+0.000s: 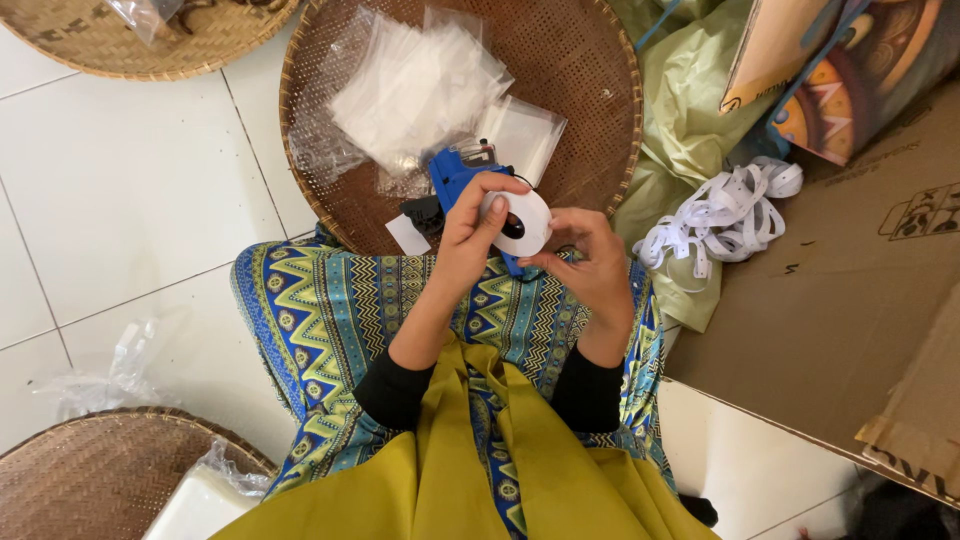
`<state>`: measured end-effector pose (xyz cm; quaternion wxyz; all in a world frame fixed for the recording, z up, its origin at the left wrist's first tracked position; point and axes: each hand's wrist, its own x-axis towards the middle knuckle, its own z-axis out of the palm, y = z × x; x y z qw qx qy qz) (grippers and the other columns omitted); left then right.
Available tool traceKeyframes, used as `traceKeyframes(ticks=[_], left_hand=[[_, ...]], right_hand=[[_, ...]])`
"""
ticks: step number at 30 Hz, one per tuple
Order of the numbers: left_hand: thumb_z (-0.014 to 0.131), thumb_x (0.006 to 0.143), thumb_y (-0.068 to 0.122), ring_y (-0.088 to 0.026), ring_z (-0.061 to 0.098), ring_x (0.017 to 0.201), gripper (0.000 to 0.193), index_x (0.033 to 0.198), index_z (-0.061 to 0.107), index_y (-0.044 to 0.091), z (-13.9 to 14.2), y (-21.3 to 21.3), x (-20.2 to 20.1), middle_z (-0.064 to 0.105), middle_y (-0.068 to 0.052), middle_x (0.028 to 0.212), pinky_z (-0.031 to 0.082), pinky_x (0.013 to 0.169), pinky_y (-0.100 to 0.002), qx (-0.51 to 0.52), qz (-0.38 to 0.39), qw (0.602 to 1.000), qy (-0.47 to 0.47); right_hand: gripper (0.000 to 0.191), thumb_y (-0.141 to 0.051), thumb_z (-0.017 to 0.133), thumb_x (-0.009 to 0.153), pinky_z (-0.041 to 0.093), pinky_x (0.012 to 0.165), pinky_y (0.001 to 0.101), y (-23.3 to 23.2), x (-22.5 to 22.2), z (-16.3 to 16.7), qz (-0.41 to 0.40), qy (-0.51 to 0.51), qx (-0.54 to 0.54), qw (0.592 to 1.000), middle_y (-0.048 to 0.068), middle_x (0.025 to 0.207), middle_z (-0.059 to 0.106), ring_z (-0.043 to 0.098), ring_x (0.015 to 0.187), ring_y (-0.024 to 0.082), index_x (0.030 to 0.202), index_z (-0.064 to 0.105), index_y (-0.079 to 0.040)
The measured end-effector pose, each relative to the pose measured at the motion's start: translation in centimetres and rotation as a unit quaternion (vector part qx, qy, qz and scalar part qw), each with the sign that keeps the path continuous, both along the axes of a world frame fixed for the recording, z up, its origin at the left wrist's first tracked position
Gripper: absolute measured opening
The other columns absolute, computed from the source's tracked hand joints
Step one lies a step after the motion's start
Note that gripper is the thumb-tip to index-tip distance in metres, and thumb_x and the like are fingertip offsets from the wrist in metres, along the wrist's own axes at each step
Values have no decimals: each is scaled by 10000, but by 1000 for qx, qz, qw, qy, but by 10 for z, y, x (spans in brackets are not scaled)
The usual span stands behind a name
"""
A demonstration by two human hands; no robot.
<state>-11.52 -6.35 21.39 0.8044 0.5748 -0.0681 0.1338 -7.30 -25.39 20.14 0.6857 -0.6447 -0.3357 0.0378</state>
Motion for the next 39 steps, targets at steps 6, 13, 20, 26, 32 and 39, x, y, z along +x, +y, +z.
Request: traceKeyframes(ticks=[6, 13, 20, 26, 32, 39], left_hand=[[482, 1152, 180, -111, 575, 1091, 195, 1233, 602, 49, 2, 2, -2, 591, -38, 1213, 461, 983, -257, -1, 17, 999, -35], [491, 1142, 166, -153, 567, 1137, 192, 1219, 602, 30, 10, 5, -9, 584, -72, 1216, 436, 1047, -283, 22, 19, 997, -65], [488, 1143, 157, -153, 574, 1135, 191, 1223, 599, 25, 21, 4, -15, 583, -80, 1228, 450, 1040, -281, 48, 51, 995, -65], [490, 1142, 155, -160, 568, 1138, 183, 1216, 596, 26, 22, 2, -16, 585, -85, 1226, 450, 1036, -284, 49, 66, 995, -63], [495, 1145, 166, -163, 567, 1126, 177, 1190, 602, 33, 18, 2, -15, 593, -84, 1201, 448, 1026, -287, 50, 79, 994, -59], [501, 1136, 183, -156, 567, 1099, 178, 1174, 605, 43, 15, 6, -13, 595, -81, 1195, 453, 997, -281, 44, 77, 995, -48]], right_hand=[[510, 163, 812, 849, 635, 940, 398, 2, -6, -1, -8, -52, -2, 999, 236, 1274, 662, 699, 1127, 276, 1210, 509, -32], [558, 155, 799, 854, 647, 891, 362, 3, -12, 0, -17, -20, 9, 1000, 193, 1177, 704, 746, 1048, 243, 1300, 500, 1], [538, 176, 799, 846, 649, 902, 391, 8, -14, -1, -41, -56, 13, 998, 215, 1178, 708, 734, 1075, 275, 1279, 524, 13], [508, 175, 768, 877, 672, 872, 384, 11, -15, -1, -20, -30, 35, 999, 220, 1214, 691, 754, 1041, 278, 1282, 505, 15], [480, 167, 739, 906, 670, 879, 387, 12, -12, -5, -1, -34, 20, 999, 218, 1271, 664, 746, 1064, 289, 1267, 467, 5], [412, 183, 750, 900, 660, 884, 400, 16, -16, 2, -7, -52, -18, 998, 221, 1254, 668, 727, 1057, 288, 1190, 538, -19]])
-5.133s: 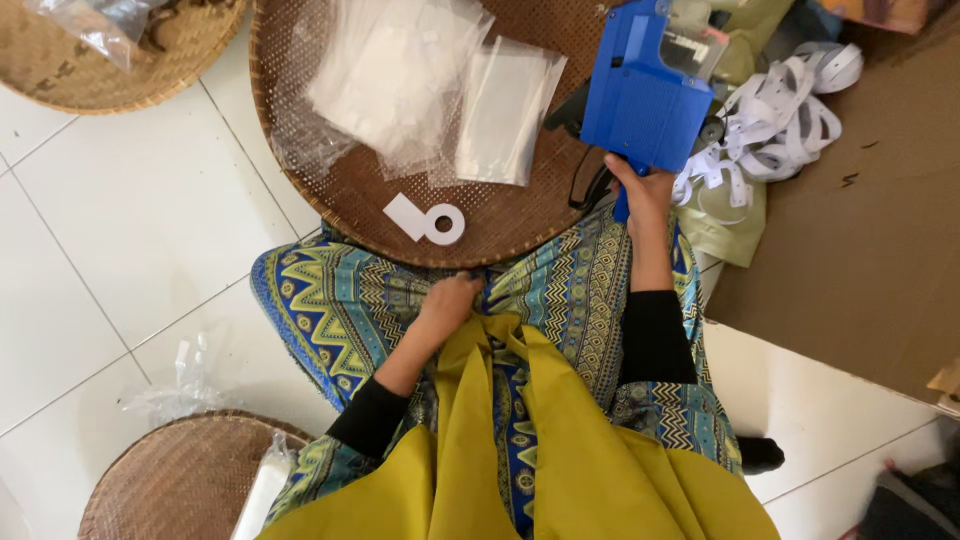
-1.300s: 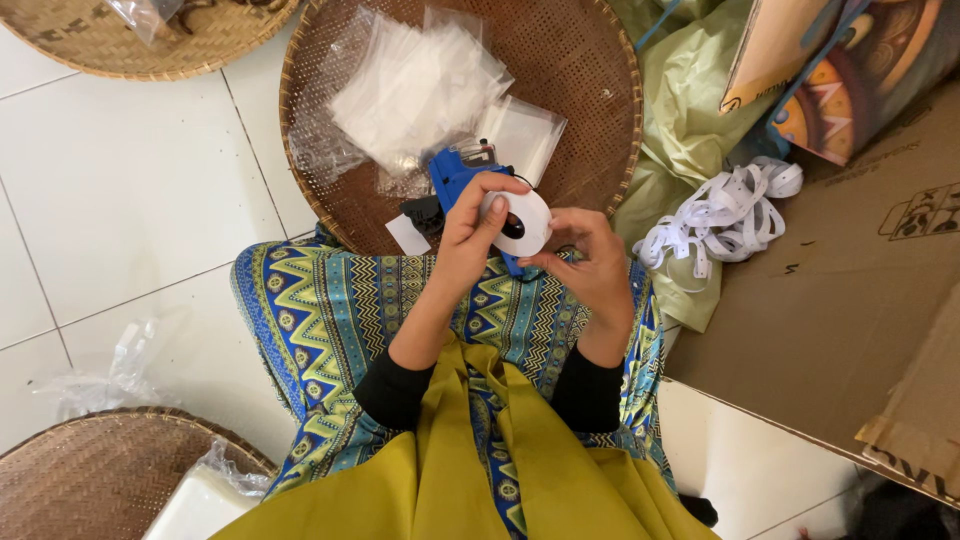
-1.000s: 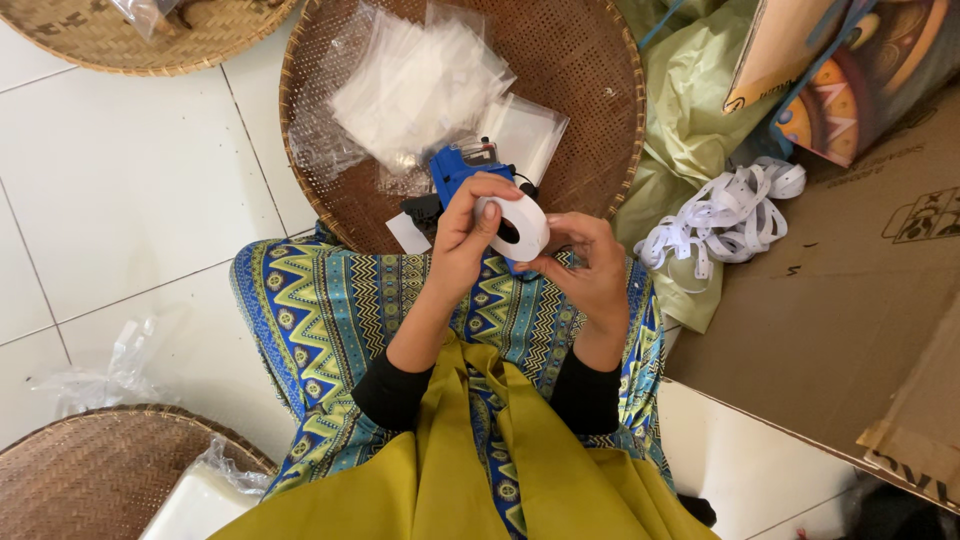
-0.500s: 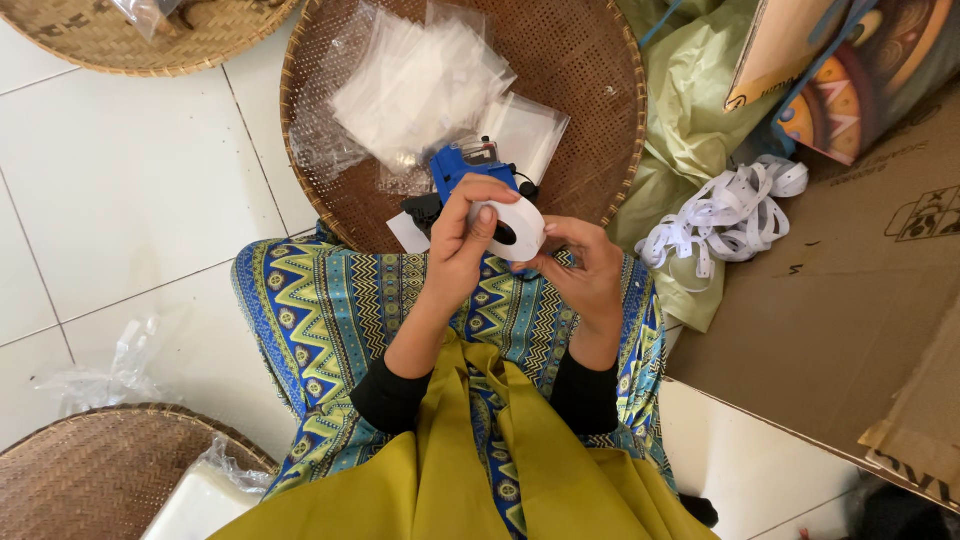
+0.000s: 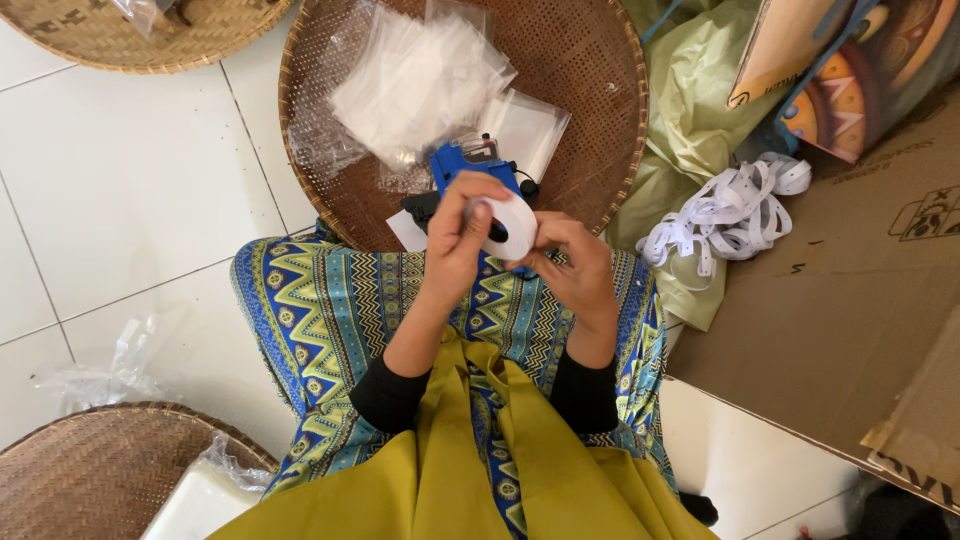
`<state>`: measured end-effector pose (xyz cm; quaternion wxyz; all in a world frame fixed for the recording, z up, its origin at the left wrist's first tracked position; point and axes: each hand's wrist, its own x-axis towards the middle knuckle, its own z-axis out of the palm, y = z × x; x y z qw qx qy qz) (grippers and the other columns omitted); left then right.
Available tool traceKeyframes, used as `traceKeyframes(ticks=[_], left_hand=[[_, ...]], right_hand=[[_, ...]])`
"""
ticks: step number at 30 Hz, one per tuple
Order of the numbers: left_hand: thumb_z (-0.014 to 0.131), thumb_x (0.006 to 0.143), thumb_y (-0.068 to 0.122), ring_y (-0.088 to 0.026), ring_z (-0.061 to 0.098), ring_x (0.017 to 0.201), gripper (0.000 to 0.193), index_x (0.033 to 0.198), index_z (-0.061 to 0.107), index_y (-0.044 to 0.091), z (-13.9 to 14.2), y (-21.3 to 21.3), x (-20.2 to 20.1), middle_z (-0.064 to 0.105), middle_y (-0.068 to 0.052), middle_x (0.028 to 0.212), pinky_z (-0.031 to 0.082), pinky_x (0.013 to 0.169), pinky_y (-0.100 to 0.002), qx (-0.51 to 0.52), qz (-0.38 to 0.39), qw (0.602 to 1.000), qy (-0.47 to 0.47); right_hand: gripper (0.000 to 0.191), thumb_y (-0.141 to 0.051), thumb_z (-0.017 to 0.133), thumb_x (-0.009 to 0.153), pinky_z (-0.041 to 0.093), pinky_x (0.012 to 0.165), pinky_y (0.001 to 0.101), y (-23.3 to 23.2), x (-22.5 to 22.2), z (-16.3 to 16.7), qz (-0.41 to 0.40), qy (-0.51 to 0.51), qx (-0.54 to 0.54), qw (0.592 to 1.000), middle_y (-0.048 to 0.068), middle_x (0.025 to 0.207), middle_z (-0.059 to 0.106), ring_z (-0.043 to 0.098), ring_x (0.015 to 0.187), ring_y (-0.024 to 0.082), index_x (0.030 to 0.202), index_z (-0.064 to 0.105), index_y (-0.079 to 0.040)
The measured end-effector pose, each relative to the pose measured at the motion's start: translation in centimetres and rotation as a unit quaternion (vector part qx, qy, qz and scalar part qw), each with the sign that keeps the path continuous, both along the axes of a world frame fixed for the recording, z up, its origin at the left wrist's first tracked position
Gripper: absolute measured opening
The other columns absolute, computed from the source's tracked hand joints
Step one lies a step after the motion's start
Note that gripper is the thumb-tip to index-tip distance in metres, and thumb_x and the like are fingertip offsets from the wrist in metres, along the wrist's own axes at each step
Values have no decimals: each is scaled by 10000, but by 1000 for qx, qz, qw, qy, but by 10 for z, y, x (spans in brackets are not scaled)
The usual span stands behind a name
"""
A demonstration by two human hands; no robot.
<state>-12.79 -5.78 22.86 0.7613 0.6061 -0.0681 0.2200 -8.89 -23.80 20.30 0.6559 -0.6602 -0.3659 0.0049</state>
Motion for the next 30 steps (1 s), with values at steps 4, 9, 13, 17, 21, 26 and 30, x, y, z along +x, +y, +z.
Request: traceKeyframes(ticks=[4, 9, 13, 17, 21, 26, 30], left_hand=[[513, 1143, 190, -170, 557, 1129, 177, 1180, 596, 37, 0, 1, -1, 585, -90, 1209, 442, 1036, -291, 1, 17, 1000, -11], [579, 1122, 155, -192, 576, 1168, 138, 1215, 549, 57, -3, -1, 0, 580, -105, 1258, 453, 1046, -304, -7, 55, 996, -69], [588, 1111, 119, -202, 592, 1194, 159, 1253, 545, 62, -3, -1, 5, 593, -114, 1284, 456, 1095, -353, -1, -28, 998, -58], [640, 1025, 111, -290, 541, 1347, 305, 1297, 527, 31, 6, 2, 1, 578, -157, 1323, 308, 1282, -457, 122, -69, 989, -48], [728, 962, 139, -339, 505, 1399, 376, 1262, 521, 45, 16, -3, -4, 558, -180, 1358, 350, 1211, -469, 227, -22, 974, 7], [744, 990, 118, -321, 543, 1427, 373, 1280, 516, 65, 22, -4, -6, 629, -97, 1292, 271, 1295, -583, 323, 73, 943, -41], [794, 911, 133, -310, 556, 1356, 405, 1209, 529, 64, 27, -7, -12, 638, -65, 1195, 263, 1240, -607, 389, 140, 909, -59]], right_hand=[[356, 142, 773, 898, 650, 876, 343, 10, -2, 9, -13, 28, 31, 999, 176, 1259, 675, 725, 1075, 224, 1126, 550, -19], [508, 96, 804, 825, 508, 929, 271, 17, 6, 17, -68, 25, 40, 997, 183, 1364, 607, 576, 1047, 137, 1266, 561, 30], [383, 94, 757, 918, 532, 820, 252, 17, 10, 20, -119, 86, 51, 988, 120, 1254, 676, 628, 966, 130, 1275, 651, 7], [229, 105, 712, 933, 574, 892, 297, 7, 11, 30, -200, -76, -7, 977, 114, 1220, 728, 714, 1042, 192, 1133, 722, -7], [275, 132, 722, 842, 574, 939, 323, 8, 9, 42, -226, -183, -66, 954, 140, 1159, 744, 724, 1060, 255, 1074, 749, -13], [278, 97, 722, 906, 606, 969, 314, 19, -2, 52, -218, -46, 18, 975, 181, 1284, 662, 702, 1159, 208, 1172, 693, 21], [294, 86, 753, 919, 633, 905, 288, 19, -11, 60, -232, -39, -2, 972, 209, 1255, 689, 734, 1079, 176, 1206, 693, 67]])
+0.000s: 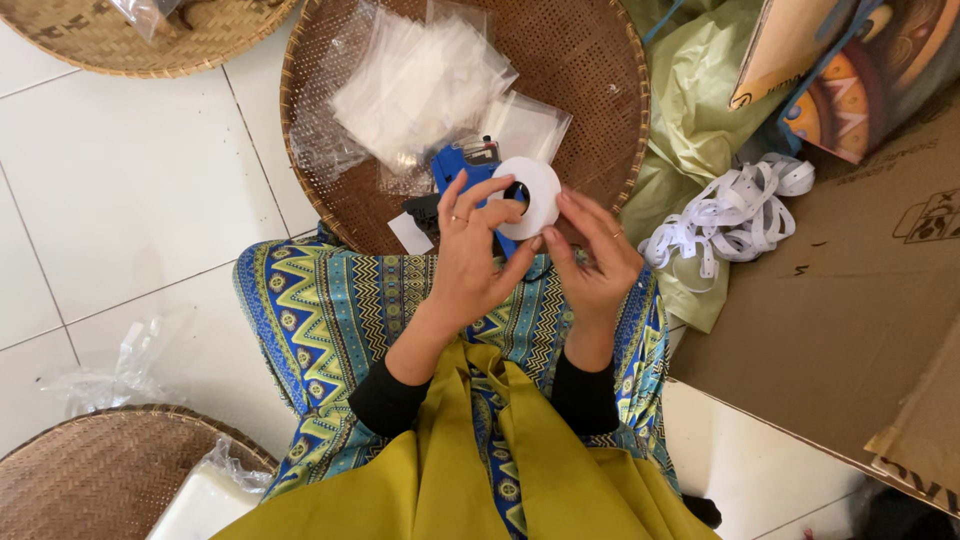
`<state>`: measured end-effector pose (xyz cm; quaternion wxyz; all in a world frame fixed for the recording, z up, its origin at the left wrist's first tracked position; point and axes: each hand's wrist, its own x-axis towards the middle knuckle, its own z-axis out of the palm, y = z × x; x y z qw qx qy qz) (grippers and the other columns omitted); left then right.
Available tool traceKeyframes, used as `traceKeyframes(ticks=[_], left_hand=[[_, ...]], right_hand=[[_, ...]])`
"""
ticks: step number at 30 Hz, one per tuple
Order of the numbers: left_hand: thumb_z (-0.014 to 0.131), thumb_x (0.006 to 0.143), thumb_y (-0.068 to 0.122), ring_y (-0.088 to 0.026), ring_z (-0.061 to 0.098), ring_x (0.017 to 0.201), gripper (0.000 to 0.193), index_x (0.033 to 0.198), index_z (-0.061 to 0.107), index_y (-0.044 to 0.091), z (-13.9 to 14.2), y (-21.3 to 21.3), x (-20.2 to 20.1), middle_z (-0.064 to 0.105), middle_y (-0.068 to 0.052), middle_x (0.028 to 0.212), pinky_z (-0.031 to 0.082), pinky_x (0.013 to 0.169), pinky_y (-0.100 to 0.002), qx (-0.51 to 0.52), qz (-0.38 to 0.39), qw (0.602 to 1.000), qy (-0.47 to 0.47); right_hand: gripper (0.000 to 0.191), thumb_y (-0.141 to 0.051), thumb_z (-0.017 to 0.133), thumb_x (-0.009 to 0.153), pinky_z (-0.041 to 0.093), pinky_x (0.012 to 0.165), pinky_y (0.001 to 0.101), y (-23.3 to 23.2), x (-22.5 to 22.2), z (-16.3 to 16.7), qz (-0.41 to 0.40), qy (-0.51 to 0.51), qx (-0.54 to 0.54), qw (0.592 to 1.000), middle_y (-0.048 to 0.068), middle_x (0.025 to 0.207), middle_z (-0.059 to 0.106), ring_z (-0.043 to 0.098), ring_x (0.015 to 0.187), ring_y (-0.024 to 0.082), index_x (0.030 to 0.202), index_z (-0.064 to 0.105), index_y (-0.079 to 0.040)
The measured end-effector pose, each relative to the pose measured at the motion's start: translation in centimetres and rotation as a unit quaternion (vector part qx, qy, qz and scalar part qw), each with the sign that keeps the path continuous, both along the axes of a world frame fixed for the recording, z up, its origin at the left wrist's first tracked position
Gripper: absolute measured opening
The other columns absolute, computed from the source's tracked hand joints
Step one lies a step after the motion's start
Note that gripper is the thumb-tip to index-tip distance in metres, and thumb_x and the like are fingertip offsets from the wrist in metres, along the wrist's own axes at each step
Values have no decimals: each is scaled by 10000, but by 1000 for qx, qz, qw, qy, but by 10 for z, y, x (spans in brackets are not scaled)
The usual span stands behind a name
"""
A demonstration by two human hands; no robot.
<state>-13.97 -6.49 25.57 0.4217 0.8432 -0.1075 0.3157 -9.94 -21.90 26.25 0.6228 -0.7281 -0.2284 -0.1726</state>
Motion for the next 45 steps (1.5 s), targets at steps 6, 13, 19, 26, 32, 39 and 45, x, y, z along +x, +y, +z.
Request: traceKeyframes(ticks=[6, 13, 19, 26, 32, 39, 45], left_hand=[[810, 836, 106, -288, 573, 1281, 374, 1123, 578, 45, 13, 0, -4, 630, -16, 1055, 257, 1206, -623, 66, 32, 997, -11], [785, 847, 70, -278, 567, 1299, 311, 1052, 553, 40, 28, -4, -10, 608, -21, 1029, 266, 1220, -629, 89, 28, 996, 5], [756, 853, 66, -301, 544, 1314, 273, 1022, 543, 40, 36, -9, -17, 613, -51, 1033, 263, 1214, -623, 106, 37, 993, 22], [724, 898, 38, -342, 536, 1320, 231, 1056, 556, 38, 34, -17, -16, 629, -134, 1101, 271, 1232, -646, 95, 40, 994, 19], [728, 887, 22, -356, 534, 1343, 274, 1074, 528, 31, 27, -15, -15, 606, -137, 1098, 258, 1237, -663, 59, 20, 998, 29], [760, 866, 36, -314, 552, 1330, 335, 1079, 502, 28, 23, -12, -9, 563, -73, 1039, 263, 1231, -645, 20, 20, 999, 42], [766, 845, 54, -303, 546, 1317, 336, 1076, 522, 35, 22, -12, -7, 570, -59, 1049, 275, 1222, -622, 37, 38, 998, 33]], right_hand=[[278, 97, 803, 904, 617, 864, 291, -4, -5, 2, -37, -28, -60, 997, 186, 1150, 747, 746, 1009, 205, 1171, 735, 53], [230, 103, 799, 901, 614, 844, 287, -3, -4, -5, -41, -31, -50, 997, 187, 1090, 759, 753, 969, 215, 1120, 746, 61], [214, 88, 796, 913, 617, 820, 274, -7, -6, -4, -24, -11, -43, 999, 187, 1083, 756, 747, 941, 187, 1118, 740, 64], [161, 94, 765, 940, 597, 743, 243, 4, -11, -7, -81, -12, -45, 996, 168, 1055, 763, 732, 883, 152, 1096, 754, 56], [146, 85, 749, 968, 609, 794, 254, 10, -13, -17, -76, 13, 19, 997, 141, 1072, 749, 722, 913, 145, 1110, 737, 57], [173, 90, 698, 976, 617, 777, 250, 0, -6, -19, 8, 109, 96, 989, 125, 1099, 741, 750, 871, 138, 1145, 726, 67], [109, 98, 702, 1002, 583, 869, 259, 4, -6, -26, 14, 97, 116, 988, 142, 1148, 728, 699, 967, 138, 1111, 696, 87]])
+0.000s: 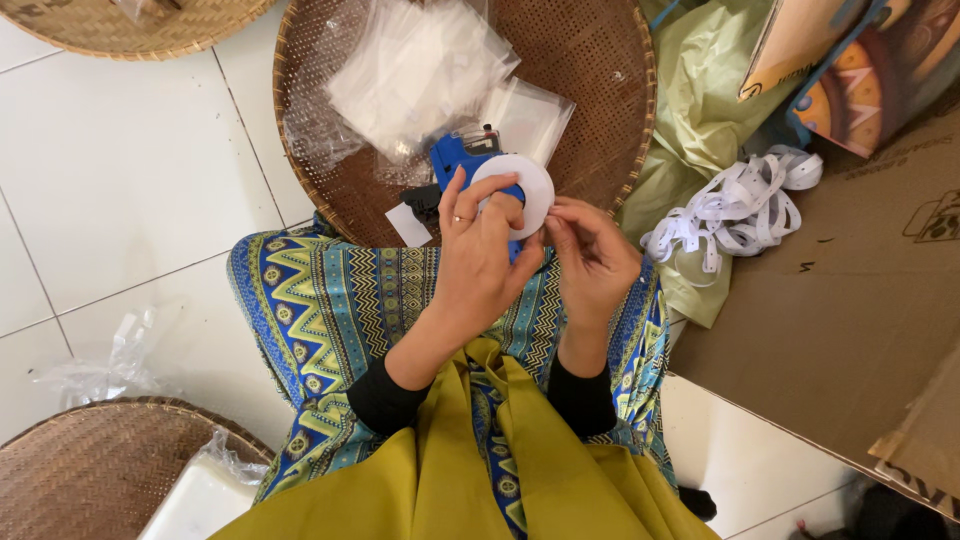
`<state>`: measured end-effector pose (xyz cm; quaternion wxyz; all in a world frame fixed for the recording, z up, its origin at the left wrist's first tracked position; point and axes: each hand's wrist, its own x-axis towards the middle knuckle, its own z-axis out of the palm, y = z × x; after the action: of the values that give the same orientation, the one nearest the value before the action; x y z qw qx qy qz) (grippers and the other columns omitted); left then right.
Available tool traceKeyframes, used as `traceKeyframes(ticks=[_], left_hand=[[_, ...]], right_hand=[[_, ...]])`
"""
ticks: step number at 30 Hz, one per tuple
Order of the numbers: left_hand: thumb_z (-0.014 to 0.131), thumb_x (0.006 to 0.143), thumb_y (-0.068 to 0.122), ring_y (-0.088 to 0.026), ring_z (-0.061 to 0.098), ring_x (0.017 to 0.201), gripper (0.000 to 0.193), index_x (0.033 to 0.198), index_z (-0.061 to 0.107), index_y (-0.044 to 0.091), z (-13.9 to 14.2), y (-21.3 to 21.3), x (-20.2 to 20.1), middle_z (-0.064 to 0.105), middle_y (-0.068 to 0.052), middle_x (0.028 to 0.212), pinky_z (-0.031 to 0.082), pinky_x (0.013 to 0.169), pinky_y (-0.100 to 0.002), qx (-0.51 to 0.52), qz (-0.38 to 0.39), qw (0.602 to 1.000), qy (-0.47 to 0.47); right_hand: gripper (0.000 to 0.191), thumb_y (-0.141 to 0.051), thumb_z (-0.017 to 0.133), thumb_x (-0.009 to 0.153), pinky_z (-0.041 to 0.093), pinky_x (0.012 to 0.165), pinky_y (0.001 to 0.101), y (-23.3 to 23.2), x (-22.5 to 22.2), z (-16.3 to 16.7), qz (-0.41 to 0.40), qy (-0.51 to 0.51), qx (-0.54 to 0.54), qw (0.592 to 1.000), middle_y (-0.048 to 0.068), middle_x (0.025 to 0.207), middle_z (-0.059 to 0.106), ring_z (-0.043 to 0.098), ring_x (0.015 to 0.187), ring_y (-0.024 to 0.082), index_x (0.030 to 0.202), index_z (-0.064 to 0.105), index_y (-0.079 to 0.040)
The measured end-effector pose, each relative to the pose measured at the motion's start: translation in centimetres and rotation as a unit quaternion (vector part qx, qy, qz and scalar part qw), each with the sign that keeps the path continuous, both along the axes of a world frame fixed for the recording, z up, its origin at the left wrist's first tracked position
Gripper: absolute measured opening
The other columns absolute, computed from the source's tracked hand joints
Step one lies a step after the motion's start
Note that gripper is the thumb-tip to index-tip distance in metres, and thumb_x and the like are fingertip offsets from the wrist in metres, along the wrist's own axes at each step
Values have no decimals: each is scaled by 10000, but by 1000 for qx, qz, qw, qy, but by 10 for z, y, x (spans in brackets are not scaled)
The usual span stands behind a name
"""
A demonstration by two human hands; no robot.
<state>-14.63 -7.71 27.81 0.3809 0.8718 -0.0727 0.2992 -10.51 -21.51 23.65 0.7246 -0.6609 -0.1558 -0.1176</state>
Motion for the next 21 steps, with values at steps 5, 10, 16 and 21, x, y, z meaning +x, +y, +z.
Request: traceKeyframes(ticks=[5, 10, 16, 21], left_hand=[[762, 862, 83, -300, 546, 1317, 312, 1067, 532, 43, -2, 0, -1, 577, -53, 1047, 277, 1223, -614, 25, 12, 1000, 1], [759, 878, 97, -300, 549, 1311, 323, 1090, 528, 23, -4, -1, 0, 594, -49, 1056, 266, 1219, -625, 37, 5, 999, 13], [782, 874, 107, -282, 576, 1270, 342, 1076, 514, 36, -5, 0, 2, 579, -62, 1046, 286, 1214, -599, -11, 11, 1000, 14], [796, 862, 106, -279, 584, 1281, 375, 1090, 506, 38, -5, 6, 2, 580, -44, 1057, 286, 1218, -583, -19, 26, 999, 18]], right_hand=[[73, 20, 588, 1079, 566, 804, 247, 4, 0, -5, 37, 46, -7, 998, 105, 1221, 605, 640, 955, 114, 1148, 573, 41], [97, -70, 485, 1198, 497, 854, 248, 6, 2, -10, -3, -82, -159, 984, 82, 1188, 523, 542, 943, 145, 1135, 493, 3], [99, -92, 481, 1135, 527, 759, 235, 5, 7, -4, 12, 26, -63, 998, 100, 1220, 562, 577, 839, 104, 1137, 524, -4], [192, -10, 689, 1029, 560, 877, 274, -5, 11, 10, 38, -33, -91, 995, 154, 1346, 571, 652, 1022, 147, 1202, 645, 62]])
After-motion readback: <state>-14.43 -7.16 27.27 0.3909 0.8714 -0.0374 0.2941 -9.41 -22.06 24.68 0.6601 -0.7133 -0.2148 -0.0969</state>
